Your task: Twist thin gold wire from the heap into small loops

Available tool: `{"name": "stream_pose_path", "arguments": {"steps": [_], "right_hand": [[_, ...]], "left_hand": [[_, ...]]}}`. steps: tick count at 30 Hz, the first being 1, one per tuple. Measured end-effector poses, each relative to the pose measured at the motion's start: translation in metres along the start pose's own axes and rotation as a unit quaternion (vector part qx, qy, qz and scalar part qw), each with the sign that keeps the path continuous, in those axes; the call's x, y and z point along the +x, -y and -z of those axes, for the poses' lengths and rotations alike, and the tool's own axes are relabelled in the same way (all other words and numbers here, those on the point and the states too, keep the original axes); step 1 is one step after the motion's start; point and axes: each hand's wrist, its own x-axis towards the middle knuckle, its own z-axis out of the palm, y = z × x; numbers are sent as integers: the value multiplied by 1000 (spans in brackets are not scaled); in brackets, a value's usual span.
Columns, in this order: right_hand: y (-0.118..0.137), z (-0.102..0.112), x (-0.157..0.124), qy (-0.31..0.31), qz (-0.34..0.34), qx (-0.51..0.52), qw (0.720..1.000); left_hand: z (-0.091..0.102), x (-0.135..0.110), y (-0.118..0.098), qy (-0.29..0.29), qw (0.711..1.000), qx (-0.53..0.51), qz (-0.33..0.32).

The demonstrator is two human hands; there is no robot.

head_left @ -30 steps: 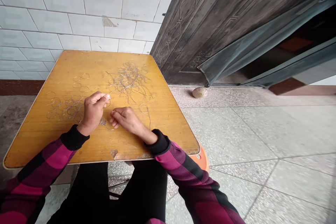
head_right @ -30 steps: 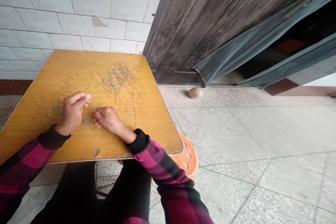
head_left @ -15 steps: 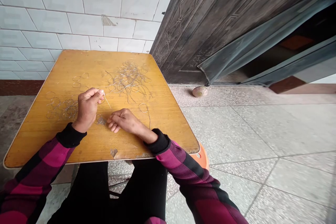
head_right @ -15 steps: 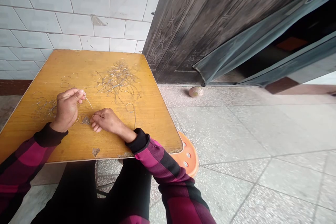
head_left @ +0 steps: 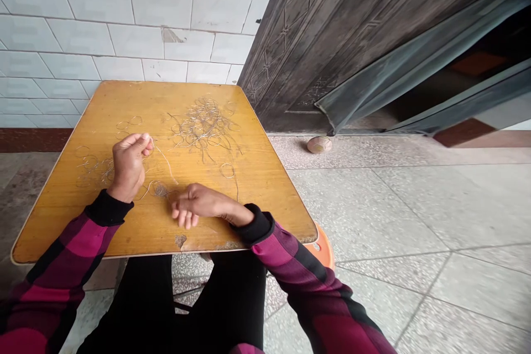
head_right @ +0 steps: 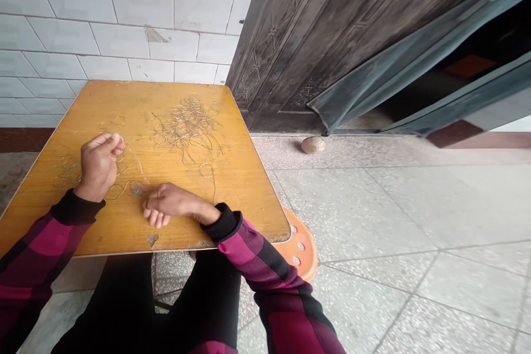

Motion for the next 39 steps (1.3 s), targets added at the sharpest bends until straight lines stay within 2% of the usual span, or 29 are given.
{"name": "stream_pose_path", "arguments": {"steps": [2,4,5,7,9,10,15,20,23,25,27,30,33,35,36,39], "right_hand": [[3,7,-10,67,-11,-53,996],[8,16,-19,66,40,-64,995],[10,21,-22,21,90,-49,995],[11,29,-22,-143,198,-2,970],[9,33,-16,-275,249,7,929],[7,34,-11,-299,252,1,921],[-1,30,3,-242,197,-7,950],[1,29,1,-228,177,37,957],[2,30,-2,-226,162,54,959],[3,31,-4,-217,147,57,963],[3,31,-5,-203,134,55,968],[3,32,-7,-192,131,46,972],[2,33,-6,-199,141,4,970],[0,33,-5,-238,168,-68,954],[0,32,-5,-273,188,-119,936],[-1,28,-2,-378,241,-271,852]], "left_hand": [[2,3,0,-8,1000,-21,5],[1,2,1,14,999,-31,19],[0,0,2,33,999,-30,28],[-4,-6,5,75,996,-23,44],[-8,-13,8,113,992,-15,55],[-10,-16,9,129,990,-11,59],[-17,-27,11,158,984,4,88],[-12,-25,6,179,979,4,97],[-2,-15,0,211,974,83,10],[6,-7,-3,251,953,147,-82],[11,0,-5,293,930,184,-121],[15,4,-6,338,912,216,-83],[14,2,-6,350,901,251,-54],[11,-2,-6,340,901,263,-59],[9,-5,-6,329,905,263,-63],[3,-13,-6,299,915,263,-72]]}}
